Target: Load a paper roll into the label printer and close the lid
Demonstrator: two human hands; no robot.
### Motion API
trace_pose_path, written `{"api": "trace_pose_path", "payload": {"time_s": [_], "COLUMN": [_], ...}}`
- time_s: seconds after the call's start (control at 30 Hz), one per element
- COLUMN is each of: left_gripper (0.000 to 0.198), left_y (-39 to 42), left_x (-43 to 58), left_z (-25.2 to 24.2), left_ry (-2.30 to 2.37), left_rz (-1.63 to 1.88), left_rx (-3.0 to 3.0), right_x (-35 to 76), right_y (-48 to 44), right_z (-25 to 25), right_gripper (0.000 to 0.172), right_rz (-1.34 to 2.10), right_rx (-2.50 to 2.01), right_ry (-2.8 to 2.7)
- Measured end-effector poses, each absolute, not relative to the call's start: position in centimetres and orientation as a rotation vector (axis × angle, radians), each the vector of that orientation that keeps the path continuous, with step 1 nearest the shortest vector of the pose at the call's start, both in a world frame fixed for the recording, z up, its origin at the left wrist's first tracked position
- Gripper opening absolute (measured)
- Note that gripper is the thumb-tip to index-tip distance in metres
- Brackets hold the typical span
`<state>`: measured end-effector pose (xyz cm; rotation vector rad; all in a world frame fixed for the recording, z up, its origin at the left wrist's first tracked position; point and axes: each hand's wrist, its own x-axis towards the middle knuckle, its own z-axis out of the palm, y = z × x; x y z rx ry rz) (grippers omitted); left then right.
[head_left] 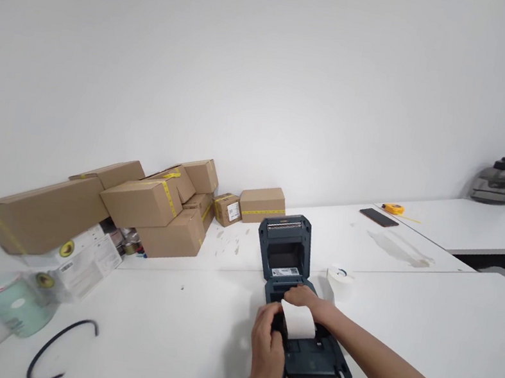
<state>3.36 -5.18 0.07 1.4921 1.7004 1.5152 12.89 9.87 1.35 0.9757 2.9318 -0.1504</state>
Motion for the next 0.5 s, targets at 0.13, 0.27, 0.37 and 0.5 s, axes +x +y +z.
{"api": "trace_pose_path", "payload": {"time_s": [0.13,0.27,0.37,0.5], "left_gripper": [0.048,0.016,0.015,0.014], "left_y": [-7.6,-8.2,-8.7,-9.8], "left_x": [5.1,6.5,7.2,8.1], "left_z": [-0.5,-0.8,-1.4,-2.3], "left_ry": [1.734,1.762,1.707,1.653], "left_rz": [1.428,1.559,1.755,1.844], "left_rx": [1.679,2.05,2.211,2.239], "right_x": [13.5,14.0,14.3,14.5], "right_y": [9.2,8.7,8.7,8.9], "right_z": [2.5,3.8,4.5,4.4], "right_gripper": [0.032,0.032,0.028,0.022], "right_rz": [-0.199,-0.238,-0.298,-0.379], "right_rx": [0.911,0.844,0.818,0.802], "right_ry": [2.814,2.782,2.82,2.851]}}
